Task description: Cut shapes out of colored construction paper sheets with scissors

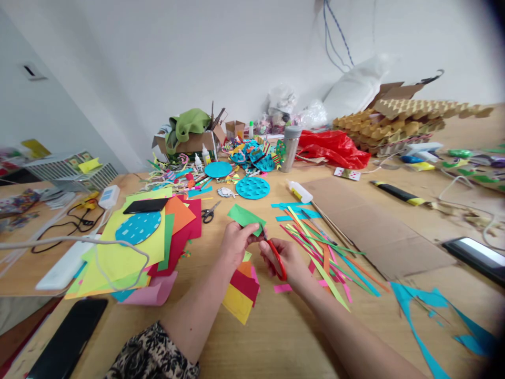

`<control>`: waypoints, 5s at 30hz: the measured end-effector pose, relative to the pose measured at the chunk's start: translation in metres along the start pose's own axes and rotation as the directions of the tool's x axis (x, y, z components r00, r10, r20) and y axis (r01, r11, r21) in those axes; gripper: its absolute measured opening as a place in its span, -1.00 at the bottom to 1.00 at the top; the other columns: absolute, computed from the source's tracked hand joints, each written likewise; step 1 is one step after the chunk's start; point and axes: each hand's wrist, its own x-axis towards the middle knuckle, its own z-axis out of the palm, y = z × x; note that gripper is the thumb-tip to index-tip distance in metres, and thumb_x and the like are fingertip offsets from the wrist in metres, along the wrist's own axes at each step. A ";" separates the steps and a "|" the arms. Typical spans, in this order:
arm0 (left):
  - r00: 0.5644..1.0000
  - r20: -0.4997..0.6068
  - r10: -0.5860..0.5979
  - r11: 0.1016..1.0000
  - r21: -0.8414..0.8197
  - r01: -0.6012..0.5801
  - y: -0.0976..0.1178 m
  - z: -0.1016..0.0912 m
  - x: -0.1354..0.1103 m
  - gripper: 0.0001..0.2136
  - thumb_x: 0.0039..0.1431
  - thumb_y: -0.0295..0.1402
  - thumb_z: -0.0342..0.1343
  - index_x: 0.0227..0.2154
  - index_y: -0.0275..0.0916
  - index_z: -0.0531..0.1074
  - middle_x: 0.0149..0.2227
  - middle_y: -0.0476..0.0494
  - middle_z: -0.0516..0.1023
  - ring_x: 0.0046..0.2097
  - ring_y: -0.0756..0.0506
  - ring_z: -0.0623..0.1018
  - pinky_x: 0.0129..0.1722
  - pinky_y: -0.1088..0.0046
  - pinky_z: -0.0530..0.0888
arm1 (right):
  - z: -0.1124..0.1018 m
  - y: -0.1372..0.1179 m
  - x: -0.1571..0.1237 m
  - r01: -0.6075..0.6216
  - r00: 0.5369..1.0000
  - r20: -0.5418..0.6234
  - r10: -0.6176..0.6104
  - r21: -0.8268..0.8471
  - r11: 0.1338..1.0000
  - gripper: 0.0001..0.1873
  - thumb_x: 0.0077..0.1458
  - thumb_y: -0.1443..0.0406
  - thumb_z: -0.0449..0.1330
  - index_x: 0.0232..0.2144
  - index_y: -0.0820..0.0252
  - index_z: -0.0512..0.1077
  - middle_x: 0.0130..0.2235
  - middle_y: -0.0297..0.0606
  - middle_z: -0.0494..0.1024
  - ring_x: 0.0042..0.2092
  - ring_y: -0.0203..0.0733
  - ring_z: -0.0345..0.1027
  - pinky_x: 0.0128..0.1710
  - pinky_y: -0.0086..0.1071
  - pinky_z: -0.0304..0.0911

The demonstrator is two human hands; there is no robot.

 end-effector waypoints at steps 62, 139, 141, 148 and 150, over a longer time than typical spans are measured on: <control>1.000 -0.022 -0.018 0.999 0.039 0.018 0.001 0.001 0.000 -0.86 -0.19 -0.37 0.26 -0.53 -0.34 0.49 -0.51 -0.13 0.54 -0.43 -0.08 0.54 -0.35 0.39 0.45 | 0.000 0.004 0.001 -0.009 1.000 0.011 0.009 -0.005 1.000 -0.48 -0.10 -0.13 0.20 -0.61 0.15 0.18 -0.70 -0.45 0.30 -0.71 -0.37 0.18 -0.72 -0.51 0.01; 1.000 -0.003 -0.026 0.999 0.032 0.026 0.001 0.001 -0.001 -0.88 -0.17 -0.40 0.25 -0.53 -0.34 0.49 -0.53 -0.12 0.54 -0.43 -0.08 0.53 -0.28 0.35 0.45 | 0.002 -0.001 -0.002 -0.024 1.000 -0.001 0.024 0.040 0.999 -0.47 -0.12 -0.14 0.20 -0.61 0.16 0.18 -0.72 -0.44 0.30 -0.72 -0.38 0.16 -0.73 -0.51 -0.02; 1.000 0.000 -0.024 0.999 0.030 0.024 0.001 0.001 -0.001 -0.88 -0.17 -0.40 0.25 -0.53 -0.35 0.49 -0.53 -0.12 0.54 -0.43 -0.07 0.53 -0.27 0.35 0.45 | 0.001 0.001 -0.001 -0.019 1.000 0.000 0.019 0.040 0.999 -0.47 -0.12 -0.14 0.21 -0.61 0.16 0.18 -0.72 -0.45 0.29 -0.72 -0.38 0.16 -0.73 -0.51 -0.02; 1.000 -0.016 -0.020 1.000 0.013 0.020 0.000 0.001 -0.001 -0.88 -0.17 -0.40 0.25 -0.53 -0.35 0.48 -0.54 -0.11 0.53 -0.46 -0.05 0.51 -0.31 0.37 0.45 | 0.001 0.006 0.001 -0.012 1.000 -0.001 0.012 0.052 0.999 -0.47 -0.12 -0.14 0.21 -0.61 0.16 0.17 -0.73 -0.47 0.27 -0.73 -0.39 0.14 -0.75 -0.52 -0.03; 1.000 -0.018 -0.017 1.000 0.009 0.017 0.000 0.002 -0.001 -0.87 -0.16 -0.38 0.26 -0.53 -0.35 0.48 -0.53 -0.10 0.52 -0.47 -0.04 0.50 -0.33 0.38 0.44 | 0.001 0.006 0.001 -0.012 1.000 -0.001 0.012 0.044 0.999 -0.46 -0.12 -0.14 0.21 -0.62 0.16 0.18 -0.74 -0.48 0.26 -0.73 -0.39 0.14 -0.74 -0.51 -0.03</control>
